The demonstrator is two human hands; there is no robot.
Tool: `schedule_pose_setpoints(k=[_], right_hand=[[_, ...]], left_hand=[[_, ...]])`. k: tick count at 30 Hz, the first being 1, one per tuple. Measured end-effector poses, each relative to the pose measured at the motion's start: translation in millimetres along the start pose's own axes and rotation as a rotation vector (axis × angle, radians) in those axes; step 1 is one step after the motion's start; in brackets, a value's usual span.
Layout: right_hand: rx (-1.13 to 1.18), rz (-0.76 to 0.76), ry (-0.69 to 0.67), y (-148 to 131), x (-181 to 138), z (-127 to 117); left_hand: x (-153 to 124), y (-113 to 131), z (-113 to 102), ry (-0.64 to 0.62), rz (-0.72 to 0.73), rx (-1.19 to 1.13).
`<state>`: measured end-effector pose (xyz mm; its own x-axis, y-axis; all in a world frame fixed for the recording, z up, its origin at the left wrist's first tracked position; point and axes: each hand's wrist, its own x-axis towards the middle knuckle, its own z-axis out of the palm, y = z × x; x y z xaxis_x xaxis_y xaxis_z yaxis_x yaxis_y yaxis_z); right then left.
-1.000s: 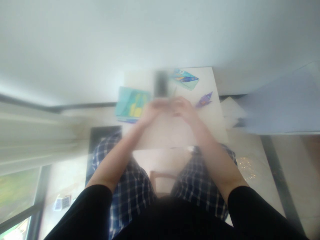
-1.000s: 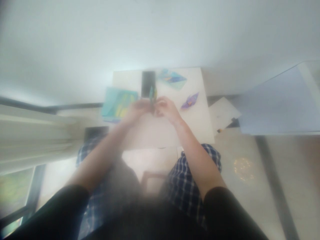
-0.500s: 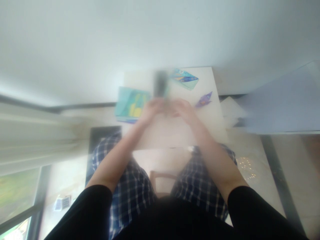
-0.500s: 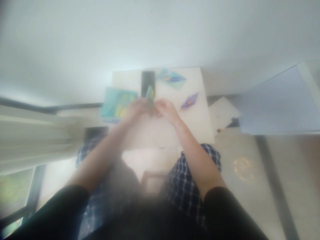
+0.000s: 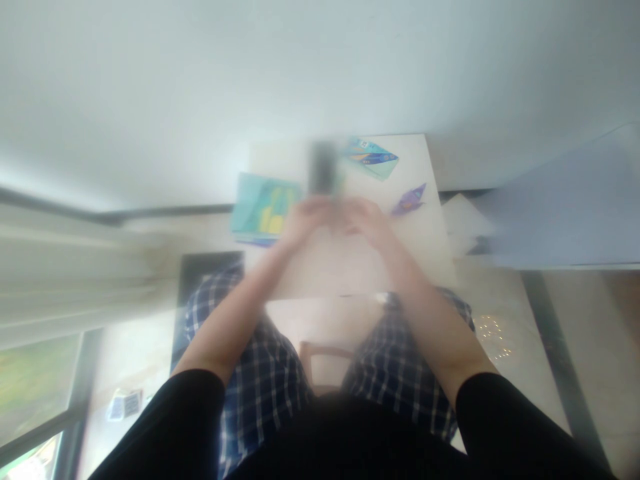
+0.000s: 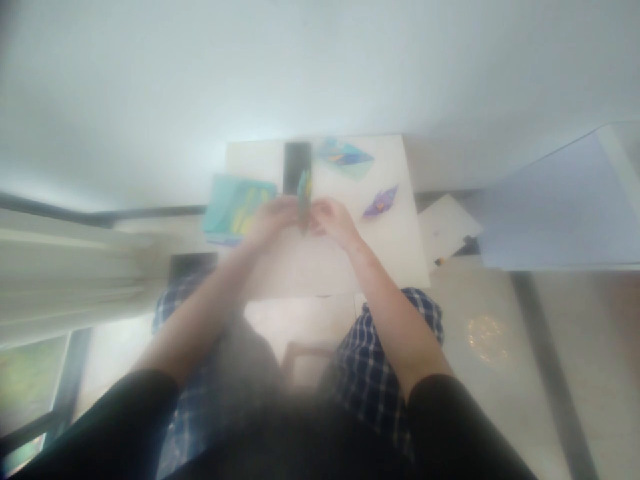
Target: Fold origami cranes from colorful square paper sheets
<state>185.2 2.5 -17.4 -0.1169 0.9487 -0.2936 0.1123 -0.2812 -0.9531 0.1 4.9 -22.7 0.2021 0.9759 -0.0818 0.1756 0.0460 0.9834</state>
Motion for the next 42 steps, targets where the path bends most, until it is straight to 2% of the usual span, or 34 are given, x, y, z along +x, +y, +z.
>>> schedule_pose_setpoints(k=[9, 16, 24, 30, 36, 42], right_hand=[[-0.094, -0.104, -0.034, 4, 0, -1], [-0.163, -0.121, -0.046, 0, -2, 0], [-0.249, -0.157, -0.041, 1, -2, -1], [-0.339, -0.24, 0.077, 2, 4, -2], [-0.229, -0.192, 0.076, 4, 2, 0], [-0.221, -0.177, 0.1, 5, 1, 0]], left_hand=[[3, -9, 0, 0.071, 0.035, 0.059], [5, -14, 0, 0.099, 0.024, 0.075], [5, -14, 0, 0.082, 0.059, 0.071], [4, -10, -1, 0.092, 0.026, 0.095], [7, -19, -1, 0.13, -0.003, 0.043], [8, -20, 1, 0.141, -0.009, 0.114]])
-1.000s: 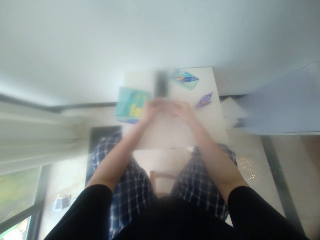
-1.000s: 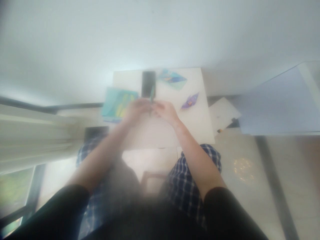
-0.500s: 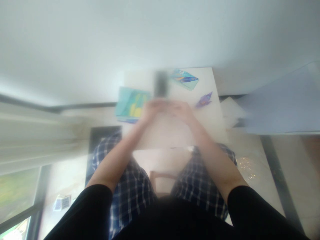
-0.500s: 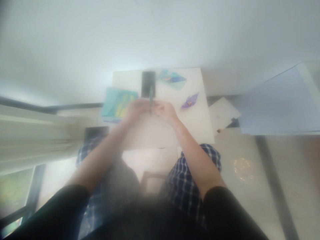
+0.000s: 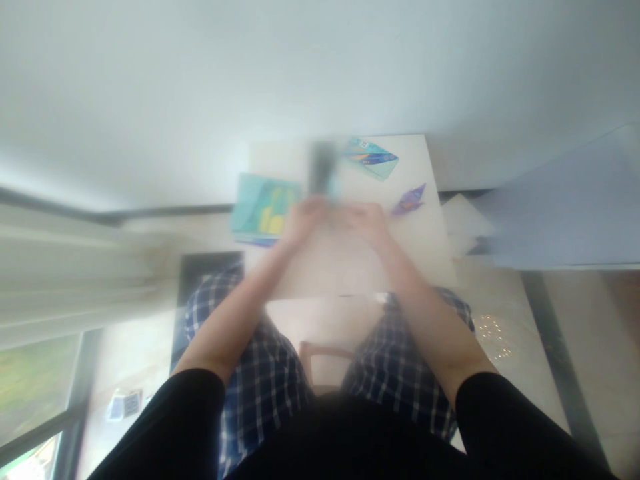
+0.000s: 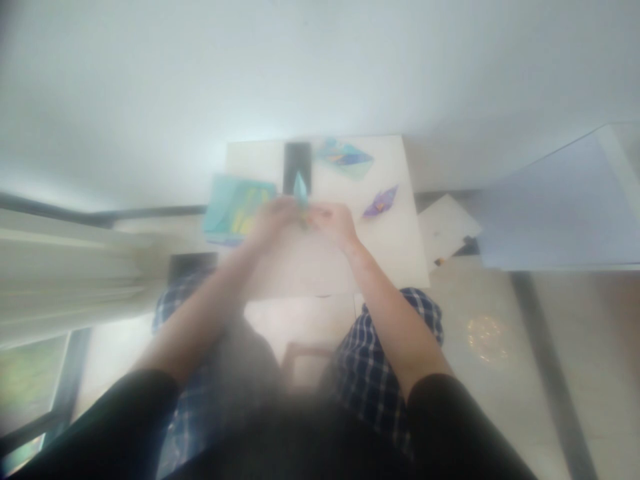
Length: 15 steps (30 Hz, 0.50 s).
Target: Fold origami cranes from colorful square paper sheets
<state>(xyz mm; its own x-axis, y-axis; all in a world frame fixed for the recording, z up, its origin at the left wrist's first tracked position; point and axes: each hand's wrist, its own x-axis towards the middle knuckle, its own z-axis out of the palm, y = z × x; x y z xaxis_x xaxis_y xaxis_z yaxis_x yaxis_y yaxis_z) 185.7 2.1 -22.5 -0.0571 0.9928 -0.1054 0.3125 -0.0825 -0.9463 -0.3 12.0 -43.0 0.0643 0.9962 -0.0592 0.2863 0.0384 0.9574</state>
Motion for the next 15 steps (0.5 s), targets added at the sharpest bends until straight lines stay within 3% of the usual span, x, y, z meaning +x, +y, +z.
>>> schedule_pose_setpoints(k=[8, 15], right_hand=[[0.1, -0.036, -0.007, 0.7, 1.2, 1.7], [0.091, 0.004, -0.073, -0.9, 2.0, 3.2]], left_hand=[[-1.9, -1.8, -2.3, -0.028, -0.014, -0.104], [-2.1, 1.4, -3.3, 0.009, -0.029, -0.053]])
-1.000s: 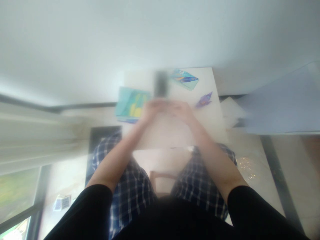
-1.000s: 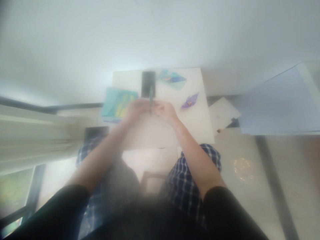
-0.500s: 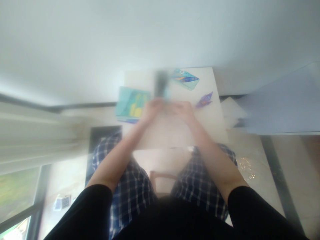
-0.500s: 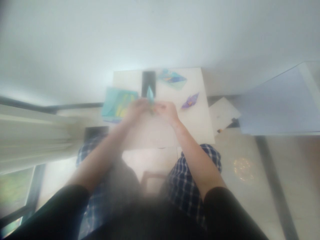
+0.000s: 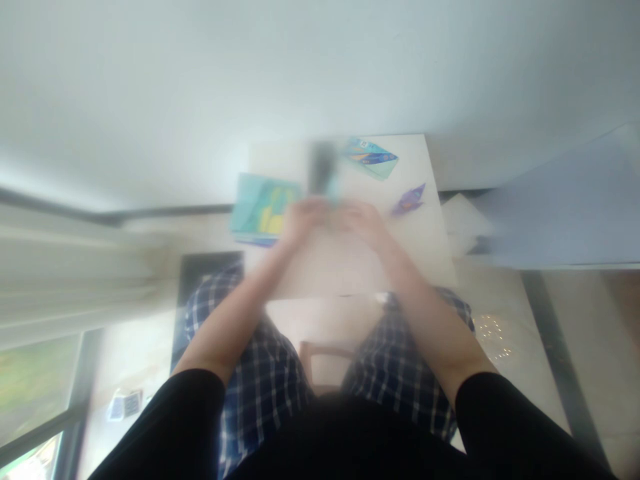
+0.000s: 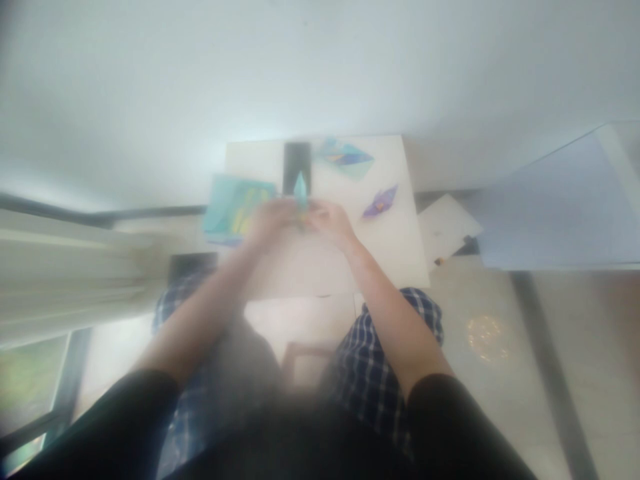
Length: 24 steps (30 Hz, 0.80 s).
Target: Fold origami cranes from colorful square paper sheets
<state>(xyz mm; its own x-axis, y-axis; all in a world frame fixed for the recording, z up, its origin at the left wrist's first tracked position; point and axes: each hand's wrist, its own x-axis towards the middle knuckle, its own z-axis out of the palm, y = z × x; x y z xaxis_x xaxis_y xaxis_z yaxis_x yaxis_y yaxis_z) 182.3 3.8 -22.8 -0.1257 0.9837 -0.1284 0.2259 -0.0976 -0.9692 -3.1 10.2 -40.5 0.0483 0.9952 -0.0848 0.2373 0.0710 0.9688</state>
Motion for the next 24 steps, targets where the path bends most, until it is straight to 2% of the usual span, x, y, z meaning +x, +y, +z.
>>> schedule_pose_setpoints(k=[5, 9, 12, 15, 19, 24], right_hand=[[0.018, 0.016, 0.021, 4, 2, -1], [-0.022, -0.049, 0.015, 7, 4, -2], [-0.033, -0.055, 0.087, 8, 5, -2], [-0.066, -0.016, 0.146, 5, 4, -2], [-0.088, -0.02, 0.124, -2, 0, -3], [-0.053, -0.031, 0.125, -5, -2, -3]], left_hand=[[-1, 3, 1, -0.015, -0.011, 0.086], [-4, 8, 1, -0.066, 0.018, 0.109], [-5, 10, 2, -0.093, 0.06, 0.131], [-4, 6, 2, -0.082, 0.061, 0.161], [-3, -1, 1, -0.063, 0.062, 0.157], [-5, 4, 0, -0.055, 0.064, 0.135]])
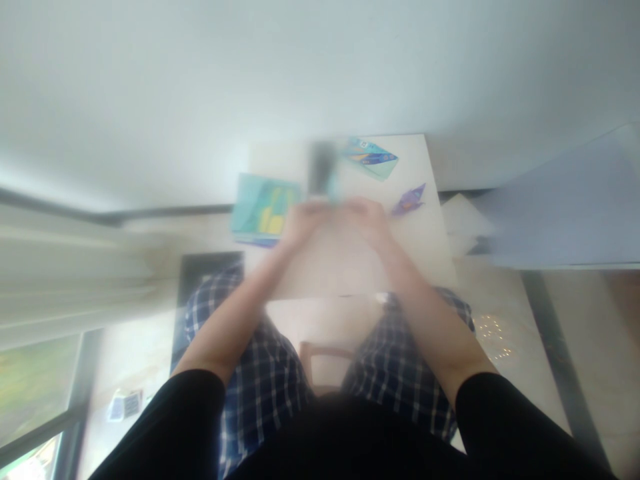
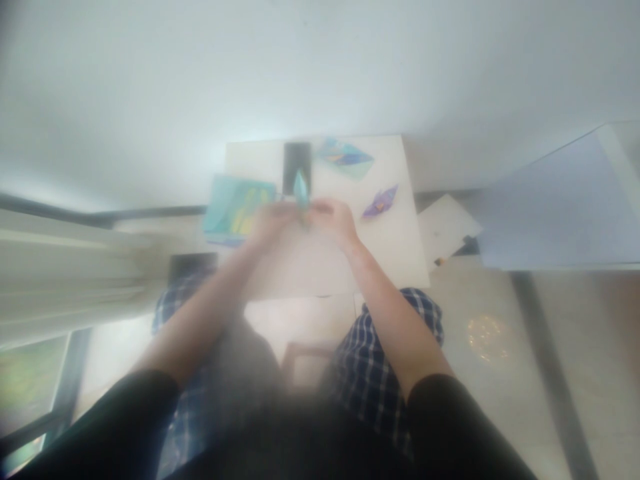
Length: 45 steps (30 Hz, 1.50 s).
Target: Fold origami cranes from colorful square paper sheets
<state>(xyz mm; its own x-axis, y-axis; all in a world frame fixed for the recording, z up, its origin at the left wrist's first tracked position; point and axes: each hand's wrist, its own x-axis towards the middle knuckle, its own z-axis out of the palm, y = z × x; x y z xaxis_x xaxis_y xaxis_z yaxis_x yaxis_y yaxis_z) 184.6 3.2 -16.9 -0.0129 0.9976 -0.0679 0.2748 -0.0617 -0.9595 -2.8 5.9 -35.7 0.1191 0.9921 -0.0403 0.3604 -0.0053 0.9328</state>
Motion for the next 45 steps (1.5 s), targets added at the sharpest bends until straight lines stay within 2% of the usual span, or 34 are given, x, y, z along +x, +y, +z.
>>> schedule_pose_setpoints(k=[5, 11, 18, 32, 45], right_hand=[[0.028, -0.012, -0.001, 4, 1, 1], [0.01, -0.044, -0.052, 4, 1, 3], [-0.053, -0.05, 0.025, 10, -1, 6], [-0.001, 0.103, -0.027, -5, -4, 1], [0.008, 0.024, 0.012, 6, -3, 5]], left_hand=[[2, -3, 2, -0.016, 0.045, 0.0], [4, -10, 4, 0.031, 0.04, -0.017], [2, -5, 1, -0.005, 0.001, 0.005], [1, -4, 2, -0.044, -0.047, 0.026], [2, 0, -1, -0.039, -0.106, 0.019]])
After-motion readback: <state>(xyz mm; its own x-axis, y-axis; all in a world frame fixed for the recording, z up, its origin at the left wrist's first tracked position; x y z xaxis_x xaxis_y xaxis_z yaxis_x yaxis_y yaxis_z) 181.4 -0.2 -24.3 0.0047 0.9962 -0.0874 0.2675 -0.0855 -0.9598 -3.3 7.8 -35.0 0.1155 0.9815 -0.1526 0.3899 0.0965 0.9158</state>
